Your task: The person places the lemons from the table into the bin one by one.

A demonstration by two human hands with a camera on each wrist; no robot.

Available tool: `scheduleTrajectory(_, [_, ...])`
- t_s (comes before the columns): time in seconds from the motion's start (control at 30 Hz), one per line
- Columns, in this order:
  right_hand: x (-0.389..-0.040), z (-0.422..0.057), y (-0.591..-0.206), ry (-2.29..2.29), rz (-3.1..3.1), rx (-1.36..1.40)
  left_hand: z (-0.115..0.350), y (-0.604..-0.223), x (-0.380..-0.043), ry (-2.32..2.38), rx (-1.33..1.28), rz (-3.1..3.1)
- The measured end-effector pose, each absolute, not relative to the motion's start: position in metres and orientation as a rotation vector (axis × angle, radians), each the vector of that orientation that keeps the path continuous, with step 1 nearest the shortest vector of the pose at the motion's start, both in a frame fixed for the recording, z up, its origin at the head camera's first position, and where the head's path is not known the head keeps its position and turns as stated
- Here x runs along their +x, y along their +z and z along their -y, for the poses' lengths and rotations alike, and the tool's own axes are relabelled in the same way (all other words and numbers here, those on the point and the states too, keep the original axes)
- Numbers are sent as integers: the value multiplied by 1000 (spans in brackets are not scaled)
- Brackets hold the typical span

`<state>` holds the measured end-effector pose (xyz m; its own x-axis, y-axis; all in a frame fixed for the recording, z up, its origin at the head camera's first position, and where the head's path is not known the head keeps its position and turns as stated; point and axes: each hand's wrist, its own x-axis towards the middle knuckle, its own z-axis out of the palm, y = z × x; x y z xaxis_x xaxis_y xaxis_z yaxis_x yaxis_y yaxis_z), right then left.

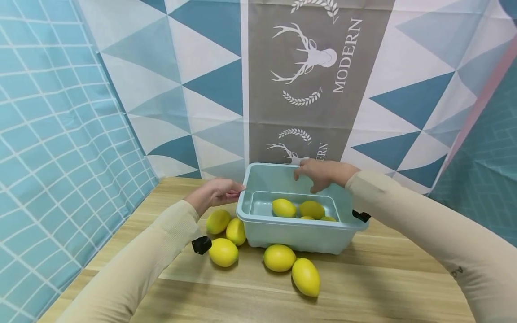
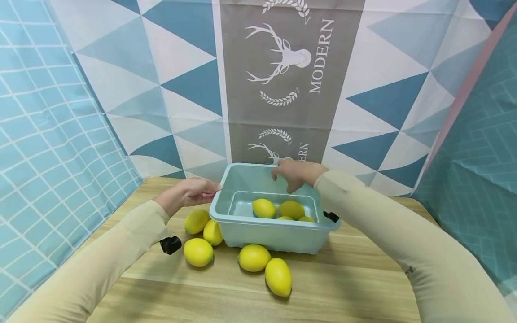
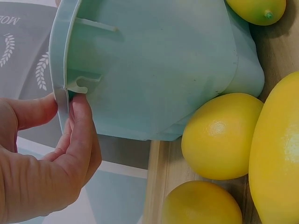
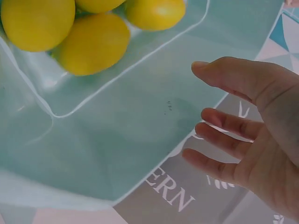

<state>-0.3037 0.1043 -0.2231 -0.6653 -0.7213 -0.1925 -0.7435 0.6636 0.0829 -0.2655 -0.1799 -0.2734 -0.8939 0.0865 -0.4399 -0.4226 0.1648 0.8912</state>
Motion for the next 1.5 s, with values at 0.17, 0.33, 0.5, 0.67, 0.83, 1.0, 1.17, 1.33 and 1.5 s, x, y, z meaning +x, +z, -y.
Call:
scheduleTrajectory(0.17, [-300, -103, -218, 248, -2734, -1182, 181, -274, -265, 1778, -313, -2055])
scheduleTrajectory(0.33, [-293, -103, -214, 277, -2743, -1178, 181, -274, -265, 1784, -307, -2050])
scheduleTrajectory(0.5, [-280, -104, -212, 276, -2723, -1194, 181, -273, -265, 1790, -312, -2044])
scheduleTrajectory(0.67, [-266, -105, -211, 264, -2704, -1243, 181, -272, -265, 1773, -306, -2053])
scheduleTrajectory(0.83, [-258, -110, -213, 266, -2712, -1262, 180, -272, -264, 1761, -307, -2061])
scheduleTrajectory(1.0, [-253, -118, -216, 230, -2757, -1303, 180, -273, -264, 1768, -318, -2056])
scheduleTrajectory(1.17, [-246, -128, -219, 158, -2814, -1419, 180, -273, -264, 1794, -319, -2037])
scheduleTrajectory(1.33, [-239, -133, -220, 90, -2865, -1482, 180, -272, -262, 1810, -316, -2032])
scheduleTrajectory(1.5, [-233, -135, -224, 53, -2896, -1548, 179, -271, -262, 1815, -318, -2033])
